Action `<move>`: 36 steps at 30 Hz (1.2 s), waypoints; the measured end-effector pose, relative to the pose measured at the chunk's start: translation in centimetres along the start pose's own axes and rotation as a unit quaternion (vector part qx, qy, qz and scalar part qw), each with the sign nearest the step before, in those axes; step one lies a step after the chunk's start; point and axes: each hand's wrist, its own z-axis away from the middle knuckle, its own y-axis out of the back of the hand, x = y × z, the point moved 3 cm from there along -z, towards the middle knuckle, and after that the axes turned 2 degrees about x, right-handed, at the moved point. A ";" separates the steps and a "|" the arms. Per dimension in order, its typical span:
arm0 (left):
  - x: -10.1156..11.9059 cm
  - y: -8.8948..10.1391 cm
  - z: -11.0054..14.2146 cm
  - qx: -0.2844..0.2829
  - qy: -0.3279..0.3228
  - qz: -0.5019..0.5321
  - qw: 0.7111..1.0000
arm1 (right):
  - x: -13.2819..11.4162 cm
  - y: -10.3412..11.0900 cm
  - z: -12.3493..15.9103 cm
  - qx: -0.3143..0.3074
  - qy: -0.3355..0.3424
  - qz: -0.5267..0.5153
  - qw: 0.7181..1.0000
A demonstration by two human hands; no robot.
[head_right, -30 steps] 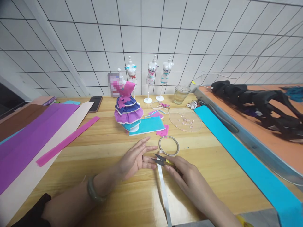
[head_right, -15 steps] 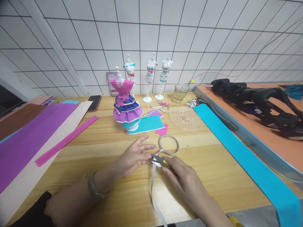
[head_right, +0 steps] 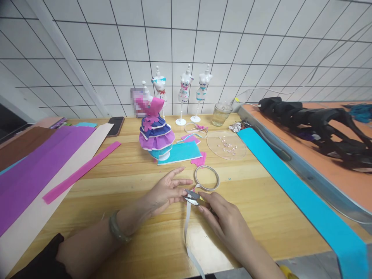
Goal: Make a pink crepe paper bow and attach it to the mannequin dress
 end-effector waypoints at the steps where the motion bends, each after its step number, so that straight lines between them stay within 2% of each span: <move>1: -0.1 0.0 0.0 -0.005 0.001 -0.002 1.000 | 0.0 0.0 0.0 0.000 0.001 0.001 1.000; 6: 0.0 0.2 -0.3 0.017 -0.009 -0.007 1.000 | -0.3 0.0 0.0 0.019 0.017 0.023 0.999; 9: 0.2 0.5 -0.3 0.033 -0.016 0.002 0.999 | 0.1 0.5 0.3 0.038 0.004 0.042 0.998; 11: 0.4 0.7 -0.4 0.032 -0.013 0.015 0.999 | 1.1 1.1 0.6 0.057 -0.040 0.065 0.995; 13: 0.5 0.8 -0.5 0.028 -0.010 0.034 0.999 | 2.6 1.9 1.1 0.073 -0.115 0.103 0.985; 15: 0.6 0.9 -0.5 0.028 -0.006 0.050 0.998 | 4.3 2.5 1.8 0.071 -0.185 0.149 0.969; 17: 0.7 0.9 -0.5 0.032 -0.001 0.058 0.998 | 5.9 2.9 2.4 0.061 -0.216 0.196 0.954; 19: 0.8 0.9 -0.5 0.033 0.002 0.061 0.998 | 7.2 3.0 2.8 0.066 -0.209 0.238 0.946; 23: 1.0 0.7 -0.4 0.024 0.002 0.063 0.998 | 8.4 2.9 2.7 0.075 -0.146 0.307 0.937; 25: 1.1 0.6 -0.3 0.026 0.004 0.060 0.998 | 7.8 2.7 2.4 0.097 -0.114 0.344 0.927; 27: 1.2 0.5 -0.3 0.031 0.006 0.057 0.998 | 6.1 2.4 1.7 0.129 -0.074 0.348 0.926; 28: 1.2 0.5 -0.3 0.031 0.005 0.057 0.998 | 4.8 2.1 1.3 0.134 -0.047 0.327 0.934; 30: 1.2 0.5 -0.3 0.026 -0.002 0.060 0.998 | 2.0 0.9 0.3 0.106 0.005 0.255 0.961; 33: 1.2 0.5 -0.3 0.012 -0.008 0.065 0.998 | -1.7 -0.9 -1.4 0.090 0.005 0.196 0.976; 36: 1.1 0.6 -0.2 0.007 -0.001 0.067 0.998 | -3.6 -2.3 -3.0 0.087 -0.002 0.204 0.975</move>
